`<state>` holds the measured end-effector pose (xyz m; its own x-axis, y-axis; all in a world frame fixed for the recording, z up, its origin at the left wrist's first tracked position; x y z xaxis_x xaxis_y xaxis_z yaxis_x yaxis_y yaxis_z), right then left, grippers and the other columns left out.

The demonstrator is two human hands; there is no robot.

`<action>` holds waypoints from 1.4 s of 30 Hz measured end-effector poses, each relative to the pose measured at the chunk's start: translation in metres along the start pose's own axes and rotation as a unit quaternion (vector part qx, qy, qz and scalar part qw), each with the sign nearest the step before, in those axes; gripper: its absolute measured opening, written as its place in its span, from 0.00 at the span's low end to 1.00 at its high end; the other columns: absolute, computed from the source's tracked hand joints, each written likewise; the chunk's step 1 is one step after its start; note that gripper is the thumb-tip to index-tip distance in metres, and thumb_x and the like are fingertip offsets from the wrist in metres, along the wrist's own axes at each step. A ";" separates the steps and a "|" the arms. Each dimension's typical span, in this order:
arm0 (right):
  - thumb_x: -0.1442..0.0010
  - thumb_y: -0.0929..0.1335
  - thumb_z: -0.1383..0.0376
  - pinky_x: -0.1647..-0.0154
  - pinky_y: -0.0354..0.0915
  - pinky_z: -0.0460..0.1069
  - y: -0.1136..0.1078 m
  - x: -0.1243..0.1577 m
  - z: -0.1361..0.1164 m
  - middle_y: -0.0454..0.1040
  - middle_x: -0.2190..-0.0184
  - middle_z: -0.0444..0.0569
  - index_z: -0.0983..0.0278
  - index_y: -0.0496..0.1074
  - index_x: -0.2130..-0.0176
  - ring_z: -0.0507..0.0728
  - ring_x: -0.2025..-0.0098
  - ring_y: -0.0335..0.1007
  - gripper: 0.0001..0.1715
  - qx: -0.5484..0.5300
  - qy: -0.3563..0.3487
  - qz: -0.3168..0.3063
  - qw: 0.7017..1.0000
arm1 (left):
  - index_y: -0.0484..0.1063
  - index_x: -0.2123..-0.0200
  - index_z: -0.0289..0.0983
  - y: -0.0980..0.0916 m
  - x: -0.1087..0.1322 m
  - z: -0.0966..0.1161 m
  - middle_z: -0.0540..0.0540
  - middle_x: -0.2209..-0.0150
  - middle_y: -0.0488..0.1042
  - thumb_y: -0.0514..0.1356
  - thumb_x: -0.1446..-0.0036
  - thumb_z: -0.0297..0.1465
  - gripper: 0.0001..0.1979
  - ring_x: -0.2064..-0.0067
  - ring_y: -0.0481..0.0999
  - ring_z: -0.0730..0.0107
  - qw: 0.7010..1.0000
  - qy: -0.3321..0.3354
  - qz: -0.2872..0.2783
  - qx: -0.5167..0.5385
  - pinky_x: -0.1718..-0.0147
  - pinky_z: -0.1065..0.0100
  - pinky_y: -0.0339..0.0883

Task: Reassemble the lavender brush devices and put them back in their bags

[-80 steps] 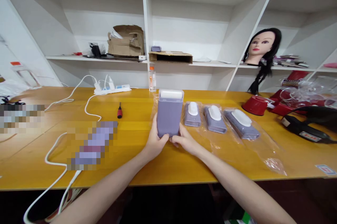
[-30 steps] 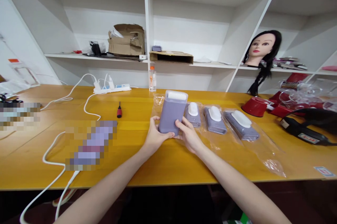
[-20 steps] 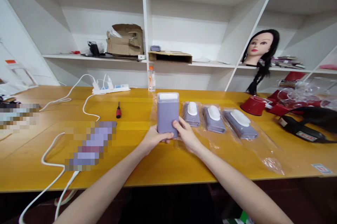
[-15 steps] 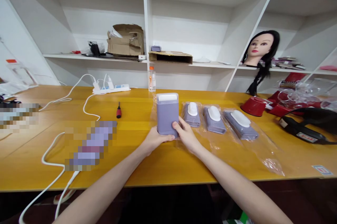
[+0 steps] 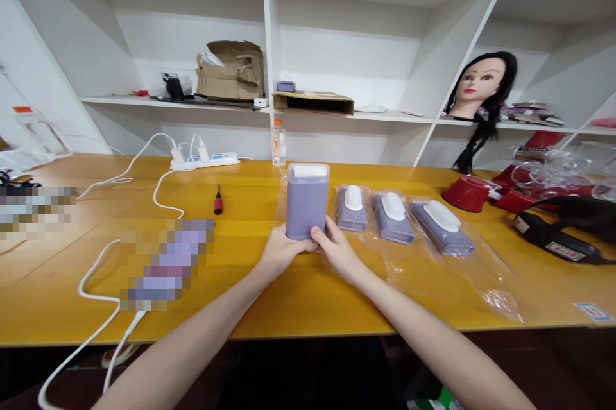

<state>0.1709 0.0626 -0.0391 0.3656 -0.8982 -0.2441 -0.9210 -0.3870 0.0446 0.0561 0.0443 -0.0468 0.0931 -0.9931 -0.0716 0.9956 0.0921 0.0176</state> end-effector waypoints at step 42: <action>0.53 0.64 0.53 0.54 0.66 0.56 -0.003 -0.001 -0.012 0.78 0.62 0.49 0.62 0.72 0.60 0.64 0.55 0.71 0.23 -0.342 0.023 0.038 0.939 | 0.62 0.47 0.37 0.028 0.019 -0.015 0.40 0.63 0.76 0.47 0.44 0.49 0.28 0.70 0.76 0.62 0.915 -0.233 -0.271 0.188 0.68 0.60 0.68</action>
<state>0.1746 0.0617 -0.0280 0.3218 -0.9307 -0.1739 -0.6486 -0.3505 0.6756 0.0863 0.0293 -0.0628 -0.5158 -0.8167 0.2587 0.8112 -0.3684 0.4542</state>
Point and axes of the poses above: each hand's wrist, its own x-axis away from the middle knuckle, its own y-axis out of the palm, z = x × y, the point moved 7 cm from there along -x, towards the middle knuckle
